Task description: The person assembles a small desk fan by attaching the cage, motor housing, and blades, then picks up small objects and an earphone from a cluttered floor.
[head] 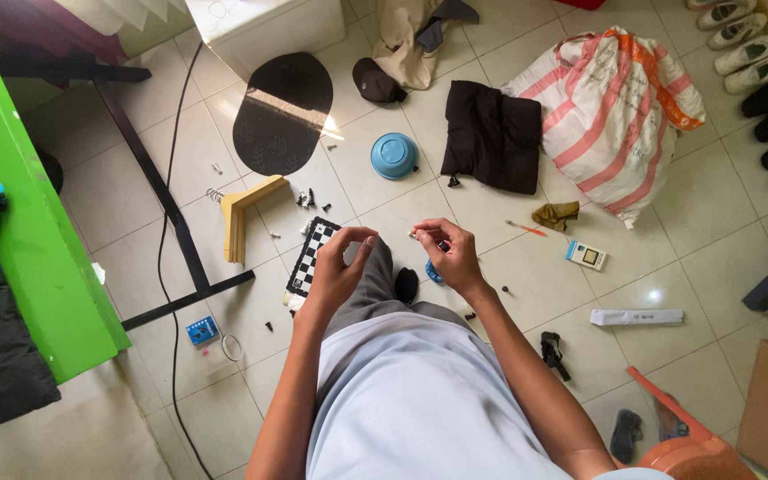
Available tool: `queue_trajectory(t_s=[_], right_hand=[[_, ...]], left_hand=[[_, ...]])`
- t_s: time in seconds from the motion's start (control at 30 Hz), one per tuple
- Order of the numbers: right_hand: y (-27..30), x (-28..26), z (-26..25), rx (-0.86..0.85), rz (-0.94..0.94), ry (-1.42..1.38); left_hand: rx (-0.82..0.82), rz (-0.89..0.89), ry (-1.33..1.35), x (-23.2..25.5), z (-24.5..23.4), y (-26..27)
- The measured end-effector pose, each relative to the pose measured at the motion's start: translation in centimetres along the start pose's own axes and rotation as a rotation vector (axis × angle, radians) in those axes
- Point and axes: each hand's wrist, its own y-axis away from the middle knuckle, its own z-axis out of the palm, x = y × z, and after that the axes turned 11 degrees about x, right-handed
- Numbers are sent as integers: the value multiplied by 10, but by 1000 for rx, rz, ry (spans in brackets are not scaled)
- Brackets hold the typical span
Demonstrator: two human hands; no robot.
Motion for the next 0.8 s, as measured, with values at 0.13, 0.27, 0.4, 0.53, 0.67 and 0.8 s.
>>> queue_trajectory(t_s=[0.13, 0.27, 0.4, 0.53, 0.67, 0.8], right_hand=[[-6, 0, 0, -16, 14, -24], [-14, 0, -1, -18, -55, -54], [-28, 0, 0, -8, -83, -22], [-50, -2, 4, -12, -21, -56], [-68, -5, 10, -30, 5, -40], [-96, -16, 22, -32, 98, -15]], left_hand=[[0, 21, 0, 0, 5, -9], [1, 29, 8, 0, 8, -20], [-6, 9, 8, 3, 11, -33], [-2, 35, 35, 4, 13, -58], [-11, 60, 39, -3, 12, -83], [-10, 12, 11, -5, 13, -118]])
